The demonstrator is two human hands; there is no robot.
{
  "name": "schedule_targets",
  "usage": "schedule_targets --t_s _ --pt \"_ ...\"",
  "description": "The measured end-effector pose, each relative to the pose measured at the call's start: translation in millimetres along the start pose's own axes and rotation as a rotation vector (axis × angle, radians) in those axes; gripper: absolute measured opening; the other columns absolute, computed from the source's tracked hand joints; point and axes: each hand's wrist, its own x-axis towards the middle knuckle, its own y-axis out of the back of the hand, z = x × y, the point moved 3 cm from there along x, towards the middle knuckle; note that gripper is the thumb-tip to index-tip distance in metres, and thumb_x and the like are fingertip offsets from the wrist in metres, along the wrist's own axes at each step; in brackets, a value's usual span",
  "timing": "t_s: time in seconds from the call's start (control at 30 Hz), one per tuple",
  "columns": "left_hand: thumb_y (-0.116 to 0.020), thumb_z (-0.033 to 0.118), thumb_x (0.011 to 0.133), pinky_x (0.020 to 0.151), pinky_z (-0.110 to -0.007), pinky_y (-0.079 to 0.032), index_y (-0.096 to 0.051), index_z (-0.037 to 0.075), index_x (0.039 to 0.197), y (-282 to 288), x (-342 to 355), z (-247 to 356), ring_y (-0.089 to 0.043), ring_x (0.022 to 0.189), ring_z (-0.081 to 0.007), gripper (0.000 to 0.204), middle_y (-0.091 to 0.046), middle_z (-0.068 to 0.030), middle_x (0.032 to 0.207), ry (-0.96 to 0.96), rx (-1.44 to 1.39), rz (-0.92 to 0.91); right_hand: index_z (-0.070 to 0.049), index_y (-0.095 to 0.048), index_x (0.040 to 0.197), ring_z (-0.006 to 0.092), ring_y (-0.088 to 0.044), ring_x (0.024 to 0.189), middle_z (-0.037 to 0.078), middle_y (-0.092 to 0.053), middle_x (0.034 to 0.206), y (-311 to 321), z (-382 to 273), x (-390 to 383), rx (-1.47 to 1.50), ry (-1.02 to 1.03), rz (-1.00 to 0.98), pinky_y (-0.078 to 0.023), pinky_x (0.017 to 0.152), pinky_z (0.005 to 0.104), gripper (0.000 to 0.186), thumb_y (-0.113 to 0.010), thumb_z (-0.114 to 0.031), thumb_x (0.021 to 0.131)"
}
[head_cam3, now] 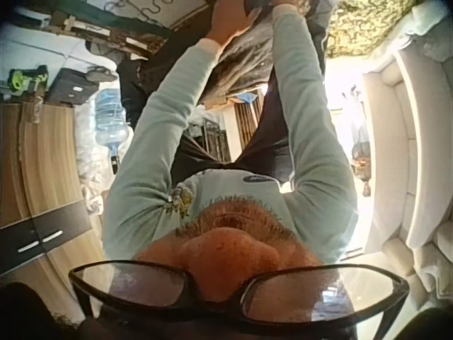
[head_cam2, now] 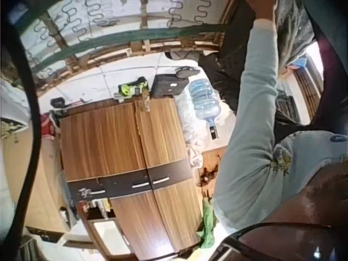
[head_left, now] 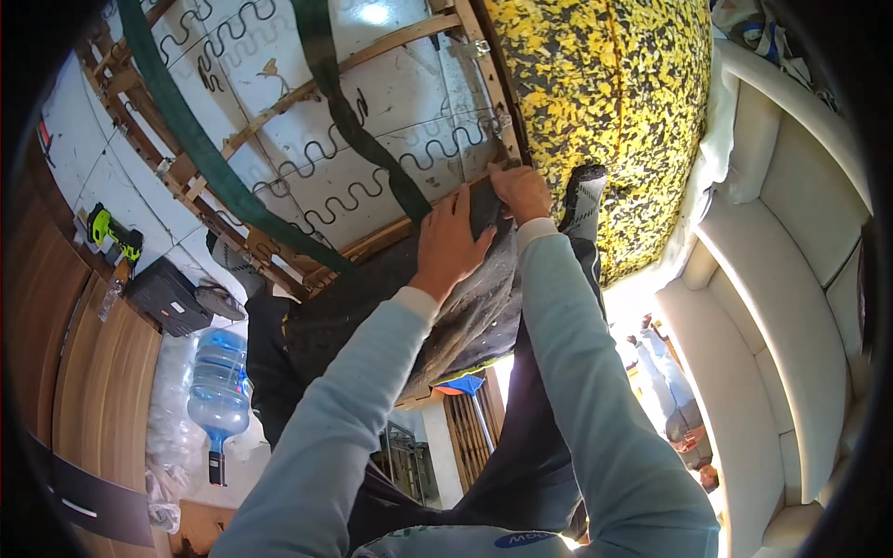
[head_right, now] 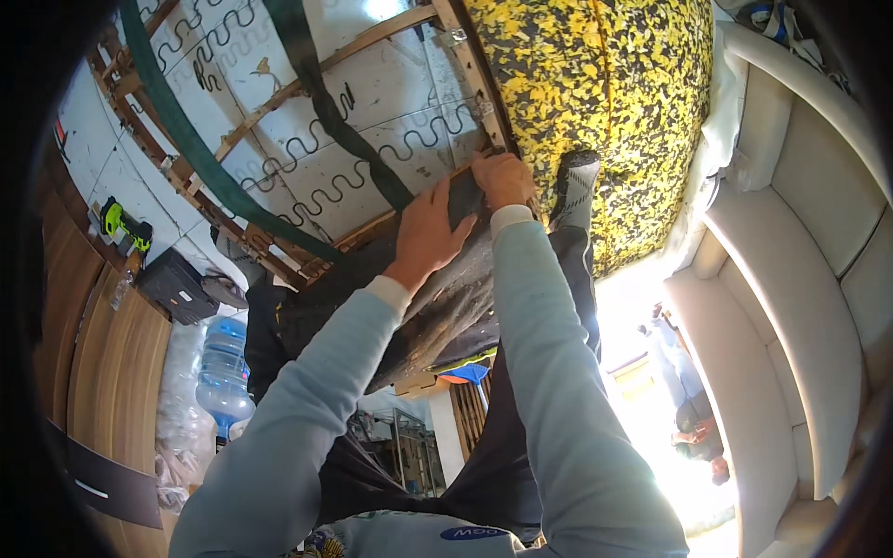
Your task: The person is repairing a sofa by hand, specifically working on the underside of the seat. They are seen pulling, tearing, and adjusting a dark grey fabric or foam layer over the exposed wooden frame and metal springs. The task involves repetitive manual manipulation of the material to fit it around the frame structure.
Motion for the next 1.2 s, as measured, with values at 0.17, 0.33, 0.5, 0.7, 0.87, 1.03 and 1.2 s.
schedule_targets --t_s 0.17,0.33,0.5,0.7,0.87,1.03,1.2 --pt "-0.076 0.027 0.095 0.088 -0.049 -0.052 -0.066 0.005 0.124 -31 8 34 -0.065 0.105 -0.0383 0.038 -0.062 -0.0187 0.110 0.062 0.119 -0.022 0.004 -0.077 0.098 0.0334 -0.079 0.078 0.022 -0.077 0.082 -16 38 27 0.124 0.156 0.093 -0.062 0.083 0.0448 0.064 -0.049 -0.053 0.104" --pt "-0.073 0.022 0.096 0.081 -0.049 -0.051 -0.068 0.006 0.112 -41 -4 28 -0.065 0.095 -0.0369 0.023 -0.062 -0.0150 0.100 0.011 0.137 0.034 0.007 -0.071 0.090 0.0276 -0.073 0.068 0.016 -0.069 0.070 -33 62 10 0.705 0.361 0.001 -0.060 0.072 0.0388 0.053 -0.057 -0.041 0.106" --pt "-0.074 0.019 0.094 0.079 -0.049 -0.051 -0.072 0.008 0.110 -44 -7 33 -0.065 0.093 -0.0355 0.020 -0.062 -0.0131 0.100 -0.083 0.106 0.023 0.004 -0.065 0.082 0.0152 -0.056 0.066 0.009 -0.062 0.069 -60 94 34 0.881 0.512 0.091 -0.047 0.063 0.0353 0.046 -0.060 -0.034 0.107" --pt "-0.076 0.020 0.091 0.078 -0.046 -0.051 -0.074 0.012 0.118 -73 -46 42 -0.063 0.092 -0.0321 0.028 -0.062 -0.0081 0.100 -0.172 0.128 -0.041 -0.007 -0.054 0.076 0.0117 -0.040 0.072 0.000 -0.047 0.074 -108 153 -9 1.418 0.172 0.171 -0.036 0.065 0.0374 0.043 -0.058 -0.035 0.110" --pt "-0.074 0.035 0.095 0.095 -0.051 -0.048 -0.071 0.012 0.125 -60 -30 35 -0.062 0.110 -0.0341 0.038 -0.064 -0.0131 0.117 -0.189 0.233 -0.247 0.001 -0.064 0.090 0.0180 -0.047 0.072 0.004 -0.054 0.073 -122 165 4 1.003 0.084 0.147 -0.041 0.070 0.0407 0.048 -0.058 -0.043 0.108" --pt "-0.063 0.051 0.101 0.117 -0.064 -0.033 -0.061 0.015 0.145 -51 -44 18 -0.050 0.140 -0.0386 0.057 -0.054 -0.0192 0.151 -0.072 0.298 -0.202 0.007 -0.067 0.119 0.0434 -0.066 0.104 0.029 -0.069 0.114 -120 159 35 0.717 0.125 0.064 -0.048 0.093 0.0516 0.052 -0.051 -0.042 0.109" --pt "-0.063 0.057 0.099 0.120 -0.068 -0.028 -0.045 0.015 0.160 -4 -76 -11 -0.045 0.146 -0.0401 0.076 -0.047 -0.0211 0.159 0.138 0.395 -0.232 0.009 -0.061 0.136 0.0516 -0.058 0.130 0.034 -0.062 0.139 -101 148 49 0.714 -0.111 0.067 -0.044 0.112 0.0563 0.062 -0.049 -0.045 0.107"
